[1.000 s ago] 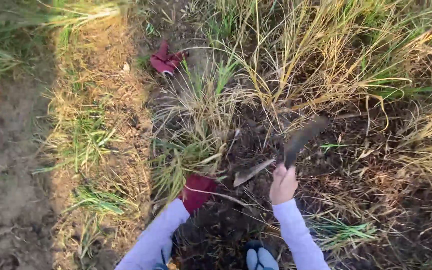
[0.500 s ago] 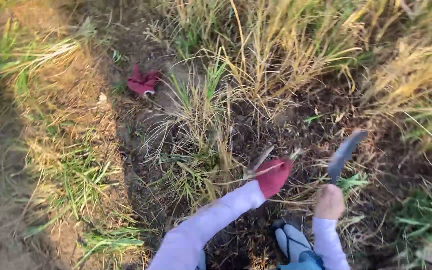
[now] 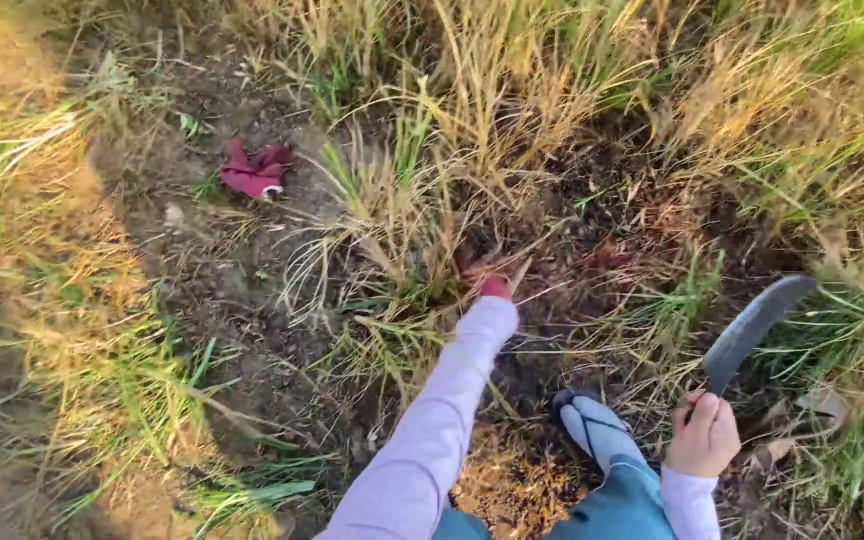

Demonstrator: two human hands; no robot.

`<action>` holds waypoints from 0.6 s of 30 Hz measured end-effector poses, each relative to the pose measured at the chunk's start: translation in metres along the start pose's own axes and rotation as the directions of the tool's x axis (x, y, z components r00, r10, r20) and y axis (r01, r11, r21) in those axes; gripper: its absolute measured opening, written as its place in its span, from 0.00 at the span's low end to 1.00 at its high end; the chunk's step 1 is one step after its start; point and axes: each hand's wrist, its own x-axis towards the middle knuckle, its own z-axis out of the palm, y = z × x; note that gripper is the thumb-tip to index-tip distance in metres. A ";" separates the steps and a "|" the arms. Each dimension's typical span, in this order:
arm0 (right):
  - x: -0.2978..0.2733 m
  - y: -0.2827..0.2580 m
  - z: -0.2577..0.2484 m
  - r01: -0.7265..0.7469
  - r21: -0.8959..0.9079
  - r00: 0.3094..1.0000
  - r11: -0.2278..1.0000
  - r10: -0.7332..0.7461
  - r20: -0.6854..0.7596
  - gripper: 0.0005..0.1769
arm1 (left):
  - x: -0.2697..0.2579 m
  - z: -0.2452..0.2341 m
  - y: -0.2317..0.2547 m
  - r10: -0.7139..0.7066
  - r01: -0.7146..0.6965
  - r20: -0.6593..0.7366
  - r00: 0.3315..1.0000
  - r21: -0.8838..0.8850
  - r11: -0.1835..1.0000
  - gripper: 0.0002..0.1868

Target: Harvesting tall grass using a sickle by grasping bunches and cutting them at the base.

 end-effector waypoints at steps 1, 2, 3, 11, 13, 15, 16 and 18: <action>-0.003 -0.002 -0.001 0.039 -0.030 0.997 0.999 -0.037 0.061 0.19 | 0.014 0.016 -0.039 0.000 -0.088 0.184 0.983 0.471 0.878 0.21; -0.009 -0.003 -0.002 0.081 -0.057 0.991 0.995 -0.073 0.116 0.21 | 0.028 0.031 -0.077 -0.080 -0.247 0.343 0.936 0.801 0.545 0.37; -0.007 -0.007 -0.001 0.072 -0.054 0.991 0.996 -0.065 0.120 0.21 | 0.032 0.032 -0.096 -0.086 -0.247 0.344 0.935 0.806 0.539 0.37; 0.031 -0.096 0.048 0.227 -0.360 0.766 0.905 0.062 0.640 0.24 | 0.019 -0.006 -0.151 0.129 -0.008 -0.133 0.983 0.664 0.747 0.22; 0.022 -0.111 0.076 0.337 -0.380 0.697 0.862 0.043 0.716 0.19 | -0.030 -0.008 -0.173 0.129 -0.023 -0.157 0.979 0.546 0.837 0.20; 0.002 -0.112 0.097 0.428 -0.388 0.630 0.816 0.038 0.776 0.20 | -0.064 -0.001 -0.189 0.140 -0.050 -0.181 0.973 0.426 0.903 0.20; -0.003 -0.116 0.113 0.760 -0.408 0.452 0.505 0.041 0.891 0.14 | -0.065 0.002 -0.194 0.146 -0.062 -0.211 0.966 0.362 0.930 0.20; -0.013 -0.111 0.140 0.954 -0.282 0.271 0.099 0.110 0.956 0.09 | -0.055 0.015 -0.210 0.152 -0.089 -0.284 0.947 0.224 0.971 0.21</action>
